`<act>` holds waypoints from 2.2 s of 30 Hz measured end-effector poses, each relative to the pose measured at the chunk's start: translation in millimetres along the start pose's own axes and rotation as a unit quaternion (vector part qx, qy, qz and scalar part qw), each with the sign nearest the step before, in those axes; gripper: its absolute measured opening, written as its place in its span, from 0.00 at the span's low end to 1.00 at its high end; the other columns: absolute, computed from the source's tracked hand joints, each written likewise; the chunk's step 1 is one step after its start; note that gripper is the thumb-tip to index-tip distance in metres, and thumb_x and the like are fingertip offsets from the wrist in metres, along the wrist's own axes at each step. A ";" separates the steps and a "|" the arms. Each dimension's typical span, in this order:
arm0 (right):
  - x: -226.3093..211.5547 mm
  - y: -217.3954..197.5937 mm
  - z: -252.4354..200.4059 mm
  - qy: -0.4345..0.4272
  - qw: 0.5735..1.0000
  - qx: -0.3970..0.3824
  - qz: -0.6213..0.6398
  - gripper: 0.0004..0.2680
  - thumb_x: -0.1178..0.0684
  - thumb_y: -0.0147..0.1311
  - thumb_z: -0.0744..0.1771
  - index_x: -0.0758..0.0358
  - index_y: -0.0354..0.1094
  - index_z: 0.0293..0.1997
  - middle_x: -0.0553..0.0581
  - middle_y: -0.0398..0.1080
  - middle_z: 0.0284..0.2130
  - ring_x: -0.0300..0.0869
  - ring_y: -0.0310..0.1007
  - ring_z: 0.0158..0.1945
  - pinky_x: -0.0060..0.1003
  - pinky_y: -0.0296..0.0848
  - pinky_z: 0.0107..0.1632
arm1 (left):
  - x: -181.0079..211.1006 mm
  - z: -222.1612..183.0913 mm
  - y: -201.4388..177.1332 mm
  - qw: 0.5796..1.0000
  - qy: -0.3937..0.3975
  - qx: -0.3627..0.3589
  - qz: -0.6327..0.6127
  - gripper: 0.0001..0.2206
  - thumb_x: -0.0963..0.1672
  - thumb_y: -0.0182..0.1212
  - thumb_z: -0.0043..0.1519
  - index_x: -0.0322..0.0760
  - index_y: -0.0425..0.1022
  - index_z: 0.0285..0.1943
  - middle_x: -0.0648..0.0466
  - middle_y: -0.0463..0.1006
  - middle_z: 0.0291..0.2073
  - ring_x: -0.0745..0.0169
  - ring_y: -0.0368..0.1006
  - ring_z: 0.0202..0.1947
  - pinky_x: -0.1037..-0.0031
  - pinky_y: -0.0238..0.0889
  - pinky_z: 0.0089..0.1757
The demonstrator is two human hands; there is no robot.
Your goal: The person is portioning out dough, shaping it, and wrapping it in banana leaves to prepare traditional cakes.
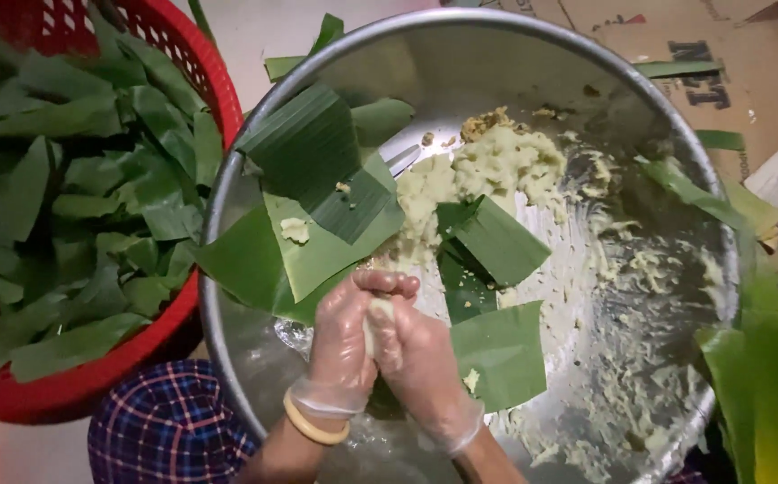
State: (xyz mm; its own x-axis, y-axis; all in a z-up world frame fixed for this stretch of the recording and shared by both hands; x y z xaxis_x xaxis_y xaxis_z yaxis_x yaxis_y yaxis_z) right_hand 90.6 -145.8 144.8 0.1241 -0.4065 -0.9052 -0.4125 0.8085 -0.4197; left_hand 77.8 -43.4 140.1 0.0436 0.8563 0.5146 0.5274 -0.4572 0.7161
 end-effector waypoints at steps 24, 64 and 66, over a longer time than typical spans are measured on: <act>-6.9 -5.9 0.8 -0.093 0.978 -0.175 0.069 0.11 0.58 0.46 0.68 0.62 0.63 0.57 0.62 0.76 0.44 0.47 0.77 0.40 0.40 0.78 0.43 | 10.3 -5.4 6.9 0.990 -0.028 0.091 0.105 0.23 0.52 0.44 0.63 0.34 0.77 0.55 0.45 0.83 0.51 0.50 0.78 0.57 0.59 0.67 0.62; -5.9 -31.4 11.4 0.010 0.979 0.049 0.196 0.35 0.22 0.30 0.67 0.55 0.28 0.76 0.66 0.29 0.77 0.65 0.34 0.77 0.68 0.56 0.68 | -11.2 -11.8 9.5 0.924 -0.080 -0.188 0.324 0.32 0.29 0.46 0.50 0.37 0.69 0.66 0.48 0.74 0.57 0.75 0.66 0.25 0.88 0.59 0.25; -3.7 -42.2 11.7 0.059 0.968 0.078 0.233 0.24 0.36 0.39 0.68 0.57 0.52 0.69 0.64 0.50 0.72 0.60 0.46 0.75 0.63 0.48 0.72 | -14.3 -6.0 -2.3 0.952 -0.076 -0.129 0.268 0.08 0.37 0.54 0.65 0.33 0.77 0.49 0.51 0.79 0.30 0.73 0.65 0.17 0.84 0.61 0.17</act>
State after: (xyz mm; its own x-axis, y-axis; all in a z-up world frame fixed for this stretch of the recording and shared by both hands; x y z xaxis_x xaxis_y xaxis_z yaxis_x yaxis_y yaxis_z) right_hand 118.1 -173.5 165.0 -0.1509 -0.0214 -0.9883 -0.2565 0.9664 0.0182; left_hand 70.9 -56.1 133.9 0.3807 0.4992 0.7783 0.1693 -0.8651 0.4721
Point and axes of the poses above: each hand's wrist, its own z-axis towards the middle knuckle, its own y-axis out of the palm, x = y × z, the point moved 2 cm from there along z, towards the middle knuckle
